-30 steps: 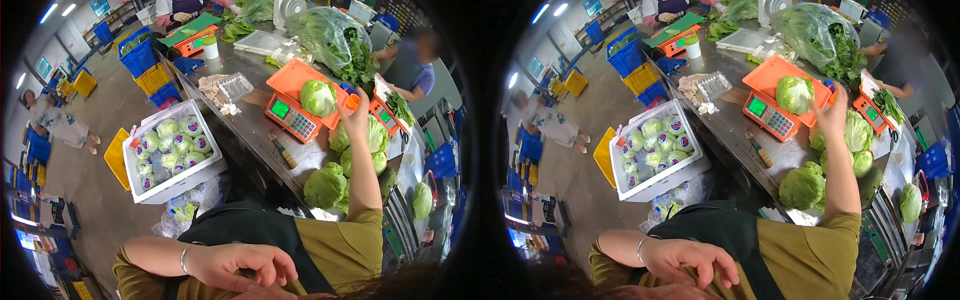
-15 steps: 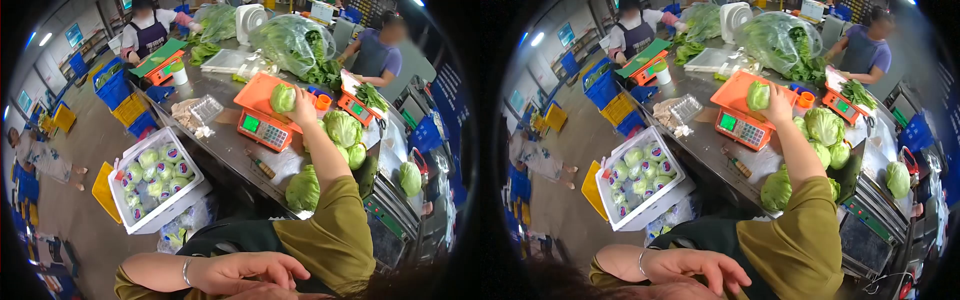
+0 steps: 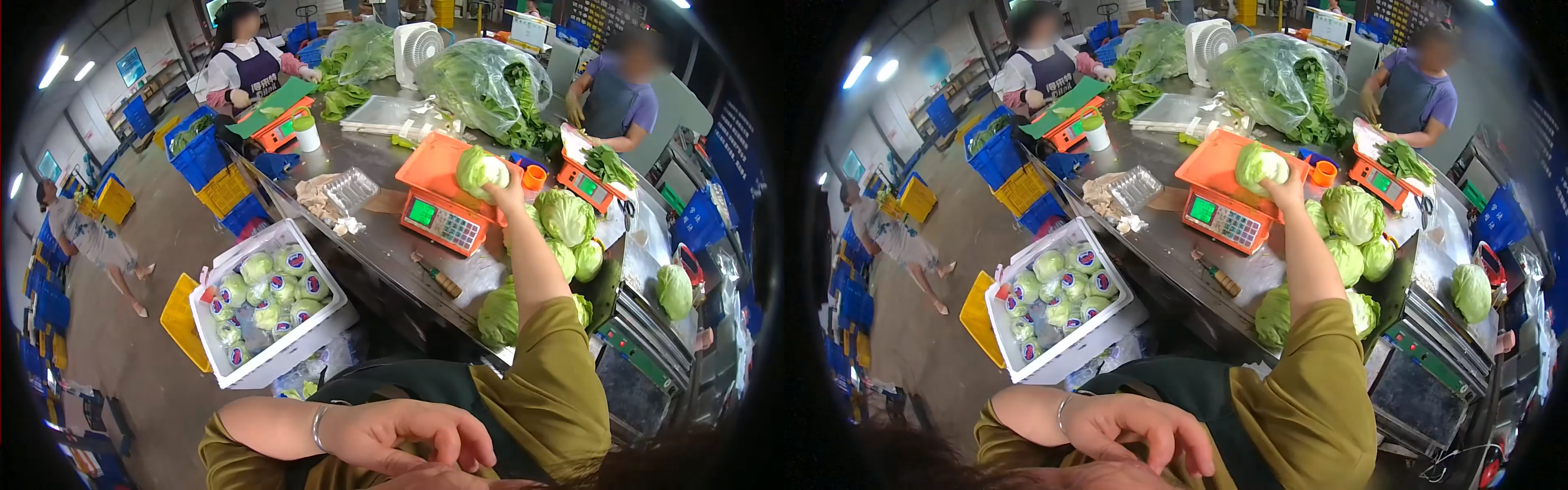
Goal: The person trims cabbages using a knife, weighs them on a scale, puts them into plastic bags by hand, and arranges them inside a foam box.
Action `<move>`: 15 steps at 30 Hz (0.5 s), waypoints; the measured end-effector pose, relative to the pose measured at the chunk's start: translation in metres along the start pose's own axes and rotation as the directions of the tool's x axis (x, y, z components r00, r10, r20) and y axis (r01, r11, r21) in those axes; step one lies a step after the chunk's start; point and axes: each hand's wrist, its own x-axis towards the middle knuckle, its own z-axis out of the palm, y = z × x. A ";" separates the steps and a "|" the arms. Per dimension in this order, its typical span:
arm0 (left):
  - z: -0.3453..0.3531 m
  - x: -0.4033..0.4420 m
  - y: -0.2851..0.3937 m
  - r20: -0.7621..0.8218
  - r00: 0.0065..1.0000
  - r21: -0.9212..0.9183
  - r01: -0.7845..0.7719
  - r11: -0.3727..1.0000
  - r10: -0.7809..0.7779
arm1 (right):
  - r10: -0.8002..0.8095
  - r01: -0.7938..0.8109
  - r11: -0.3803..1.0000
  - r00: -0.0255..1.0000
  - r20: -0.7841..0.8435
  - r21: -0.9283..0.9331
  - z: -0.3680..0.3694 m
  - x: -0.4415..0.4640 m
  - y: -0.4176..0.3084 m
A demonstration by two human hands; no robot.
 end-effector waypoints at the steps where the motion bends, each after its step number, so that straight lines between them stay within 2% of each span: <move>1: -0.003 -0.002 0.000 0.030 1.000 0.034 0.003 0.999 -0.004 | 0.130 -0.128 0.985 0.991 -0.013 0.113 -0.001 -0.002 -0.002; 4: -0.002 -0.001 0.003 0.032 0.999 -0.013 0.020 1.000 -0.020 | 0.498 -0.456 0.774 0.867 0.022 0.438 -0.008 -0.009 -0.011; 5: 0.000 0.001 0.012 0.021 0.998 0.016 0.051 0.999 -0.051 | 0.507 -0.456 0.707 0.860 0.063 0.540 -0.008 -0.014 -0.009; 8: 0.002 0.012 0.029 0.052 0.988 0.015 0.146 0.989 -0.146 | 0.366 -0.423 0.465 0.892 0.266 0.778 -0.031 -0.037 -0.010; 11: -0.011 0.002 0.001 0.126 0.968 -0.063 0.228 0.972 -0.219 | 0.339 -0.433 0.365 0.886 0.316 0.824 -0.079 -0.070 -0.029; 13: -0.015 0.000 0.002 0.125 0.954 -0.057 0.282 0.958 -0.274 | 0.319 -0.411 0.425 0.902 0.291 0.807 -0.114 -0.100 -0.043; 15: -0.018 0.001 -0.003 0.169 0.959 -0.077 0.242 0.967 -0.227 | 0.309 -0.393 0.438 0.910 0.275 0.809 -0.150 -0.131 -0.057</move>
